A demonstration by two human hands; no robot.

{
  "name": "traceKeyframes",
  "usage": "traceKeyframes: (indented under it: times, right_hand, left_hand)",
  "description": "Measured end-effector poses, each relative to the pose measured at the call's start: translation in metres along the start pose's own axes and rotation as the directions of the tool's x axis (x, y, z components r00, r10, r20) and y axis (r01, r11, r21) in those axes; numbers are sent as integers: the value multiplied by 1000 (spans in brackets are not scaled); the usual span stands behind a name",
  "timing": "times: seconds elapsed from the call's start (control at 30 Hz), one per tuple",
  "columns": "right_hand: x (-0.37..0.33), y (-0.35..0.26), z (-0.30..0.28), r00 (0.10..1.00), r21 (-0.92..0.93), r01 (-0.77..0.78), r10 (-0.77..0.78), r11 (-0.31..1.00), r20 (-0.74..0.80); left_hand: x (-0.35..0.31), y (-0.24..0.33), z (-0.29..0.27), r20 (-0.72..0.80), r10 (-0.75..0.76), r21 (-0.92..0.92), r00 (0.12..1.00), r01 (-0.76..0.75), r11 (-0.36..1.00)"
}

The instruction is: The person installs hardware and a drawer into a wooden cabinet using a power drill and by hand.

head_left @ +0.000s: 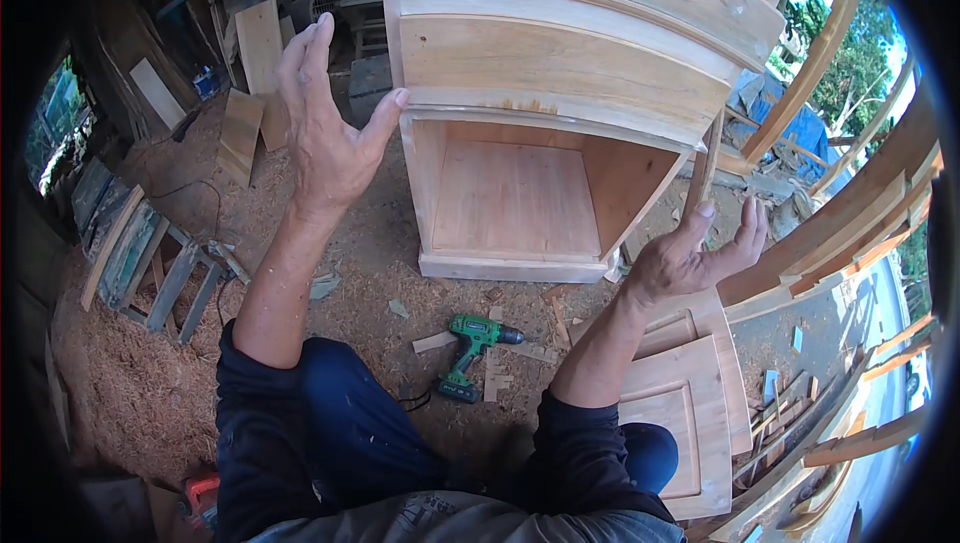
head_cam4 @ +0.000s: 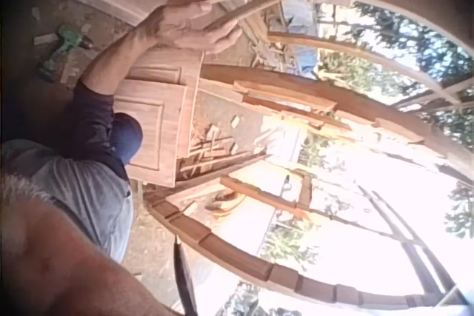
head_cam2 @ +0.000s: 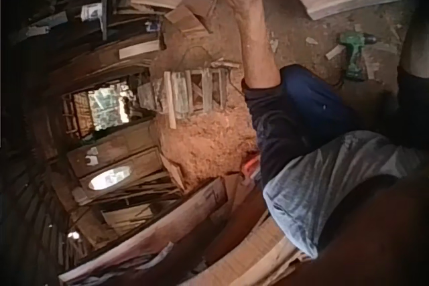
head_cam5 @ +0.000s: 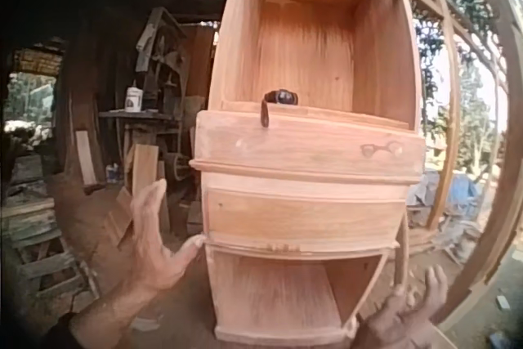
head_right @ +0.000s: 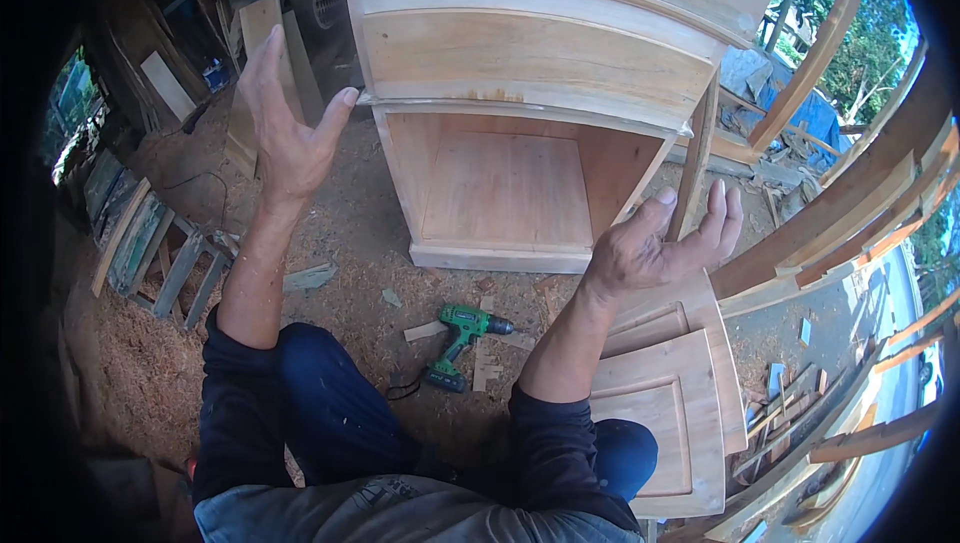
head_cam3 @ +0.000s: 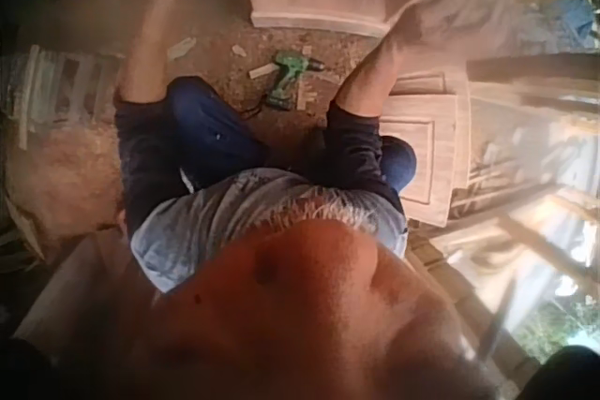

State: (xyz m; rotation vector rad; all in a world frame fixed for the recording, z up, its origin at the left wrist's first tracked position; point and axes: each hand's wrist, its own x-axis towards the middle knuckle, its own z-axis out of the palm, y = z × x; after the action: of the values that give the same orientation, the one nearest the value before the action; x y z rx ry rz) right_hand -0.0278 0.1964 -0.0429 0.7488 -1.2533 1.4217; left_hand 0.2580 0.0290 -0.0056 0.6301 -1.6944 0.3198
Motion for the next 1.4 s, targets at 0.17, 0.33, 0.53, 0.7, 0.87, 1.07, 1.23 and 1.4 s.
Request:
traceKeyframes:
  times: [0.17, 0.33, 0.53, 0.7, 0.87, 1.07, 1.23, 1.4]
  right_hand:
    - [12, 16, 23, 995, -8, 18, -17, 1000, 95]
    - [24, 81, 61, 980, -38, 41, -33, 998, 198]
    - [41, 117, 119, 941, 9, 276, -272, 961, 201]
    - [57, 149, 127, 922, -61, 346, -327, 936, 207]
    - [52, 142, 131, 929, -91, 339, -318, 936, 187]
    - [61, 129, 130, 921, -86, 365, -345, 927, 183]
    - [57, 141, 129, 925, -113, 360, -339, 926, 170]
    - [68, 123, 121, 910, -48, 264, -233, 963, 344]
  left_hand:
    - [-8, -28, 22, 119, -69, 93, 991, 58, 994]
    - [-5, -37, 62, 150, -98, 62, 984, 89, 994]
    - [13, -30, 76, 130, 162, 212, 978, -187, 959]
    - [10, -7, 96, 135, 151, 209, 979, -177, 962]
    - [13, -12, 92, 114, 148, 219, 982, -170, 961]
    - [16, -12, 93, 95, 151, 184, 984, -167, 969]
    - [19, -12, 92, 77, 189, 161, 979, -199, 967]
    - [23, -13, 87, 90, 111, 149, 990, -124, 981]
